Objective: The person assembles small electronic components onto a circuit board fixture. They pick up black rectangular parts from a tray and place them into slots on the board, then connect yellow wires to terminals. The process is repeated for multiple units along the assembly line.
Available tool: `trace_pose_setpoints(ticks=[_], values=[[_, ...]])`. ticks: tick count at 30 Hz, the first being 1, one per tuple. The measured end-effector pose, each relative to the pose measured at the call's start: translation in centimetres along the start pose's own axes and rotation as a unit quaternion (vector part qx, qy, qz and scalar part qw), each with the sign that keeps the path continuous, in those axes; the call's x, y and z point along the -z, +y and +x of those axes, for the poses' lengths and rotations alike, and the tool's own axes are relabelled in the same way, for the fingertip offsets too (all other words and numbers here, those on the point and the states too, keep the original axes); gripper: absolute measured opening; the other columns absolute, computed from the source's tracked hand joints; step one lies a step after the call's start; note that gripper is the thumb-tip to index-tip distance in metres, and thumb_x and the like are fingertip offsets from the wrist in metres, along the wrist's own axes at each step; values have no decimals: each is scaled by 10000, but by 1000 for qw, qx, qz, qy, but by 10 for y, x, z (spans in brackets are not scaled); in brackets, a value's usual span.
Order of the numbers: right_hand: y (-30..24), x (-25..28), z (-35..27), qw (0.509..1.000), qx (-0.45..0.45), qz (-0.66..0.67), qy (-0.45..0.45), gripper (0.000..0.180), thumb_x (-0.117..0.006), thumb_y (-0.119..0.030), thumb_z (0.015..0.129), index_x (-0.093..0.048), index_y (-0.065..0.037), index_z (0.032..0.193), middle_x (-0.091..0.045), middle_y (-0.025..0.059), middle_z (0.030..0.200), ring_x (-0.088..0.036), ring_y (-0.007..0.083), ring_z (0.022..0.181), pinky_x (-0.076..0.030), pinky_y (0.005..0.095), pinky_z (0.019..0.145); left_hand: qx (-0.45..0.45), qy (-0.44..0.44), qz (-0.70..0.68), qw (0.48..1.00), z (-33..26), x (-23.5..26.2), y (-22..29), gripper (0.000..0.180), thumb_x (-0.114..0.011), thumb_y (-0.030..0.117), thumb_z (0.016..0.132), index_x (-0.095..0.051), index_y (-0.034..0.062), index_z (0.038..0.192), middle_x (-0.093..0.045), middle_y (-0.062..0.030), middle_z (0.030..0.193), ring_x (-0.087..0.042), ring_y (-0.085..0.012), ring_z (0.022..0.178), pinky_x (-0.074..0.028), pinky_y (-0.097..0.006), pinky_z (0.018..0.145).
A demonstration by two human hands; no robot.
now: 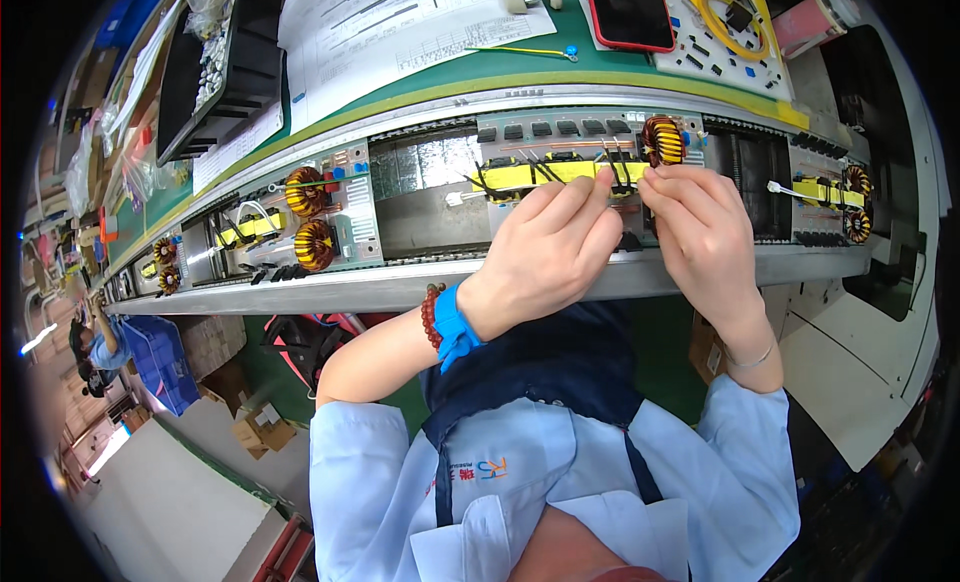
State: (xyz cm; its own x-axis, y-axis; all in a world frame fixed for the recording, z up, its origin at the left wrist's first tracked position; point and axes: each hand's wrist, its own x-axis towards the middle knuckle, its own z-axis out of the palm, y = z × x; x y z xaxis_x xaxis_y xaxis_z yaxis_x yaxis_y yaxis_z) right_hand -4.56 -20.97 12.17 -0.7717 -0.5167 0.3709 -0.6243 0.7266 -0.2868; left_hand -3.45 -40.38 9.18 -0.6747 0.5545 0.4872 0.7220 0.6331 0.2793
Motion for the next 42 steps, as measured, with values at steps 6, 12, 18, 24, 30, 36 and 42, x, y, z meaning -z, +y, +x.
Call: trace_pose_setpoints(ticks=[6,12,18,24,30,36,42], values=[[-4,6,1,1000,-8,-24,-2,245,-679,-2,694,-668,-4,939,-658,58,995,-601,229,996,-462,366,830,15,19,-46,999,1,12,1,270,-703,107,705,-593,31,940,-626,-133,1164,-592,-248,989,-448,-379,822],[-29,5,5,999,6,-25,-27,324,-671,-67,710,-623,-58,1030,-611,43,1168,-538,213,1113,-379,379,917,96,61,52,992,-21,33,4,252,-676,117,732,-618,30,962,-642,-158,1133,-609,-256,1000,-437,-365,855],[-35,-12,11,999,3,-1,-32,260,-647,-38,701,-596,-47,955,-620,57,1168,-552,223,1098,-393,381,914,59,40,82,994,-24,23,-1,214,-656,128,743,-597,32,925,-634,-176,1141,-604,-256,1013,-444,-359,845],[-39,-18,13,1000,5,-13,-26,193,-618,-62,735,-592,-24,922,-642,99,1105,-581,231,1045,-441,378,890,-20,-8,130,991,-23,21,-8,183,-609,124,722,-572,28,873,-622,-228,1127,-607,-281,990,-478,-352,840],[-46,-23,11,999,0,-45,-3,225,-633,-47,705,-594,-31,926,-643,94,1118,-580,235,1053,-439,373,897,-24,11,130,991,-27,19,-10,187,-609,126,721,-574,32,879,-624,-211,1144,-587,-273,1044,-473,-360,874],[-51,-12,14,998,-22,-43,-29,301,-646,-58,675,-590,-52,971,-607,66,1205,-549,217,1090,-374,369,911,57,83,47,994,-40,41,-25,193,-624,103,729,-584,19,898,-632,-178,1137,-593,-277,1081,-464,-381,895],[-69,-32,24,999,5,-21,-38,251,-638,-67,695,-570,-71,936,-600,62,1222,-544,205,1098,-363,367,922,64,46,58,995,-44,35,-25,195,-632,104,716,-592,14,884,-608,-192,1175,-594,-325,1068,-487,-410,887]])
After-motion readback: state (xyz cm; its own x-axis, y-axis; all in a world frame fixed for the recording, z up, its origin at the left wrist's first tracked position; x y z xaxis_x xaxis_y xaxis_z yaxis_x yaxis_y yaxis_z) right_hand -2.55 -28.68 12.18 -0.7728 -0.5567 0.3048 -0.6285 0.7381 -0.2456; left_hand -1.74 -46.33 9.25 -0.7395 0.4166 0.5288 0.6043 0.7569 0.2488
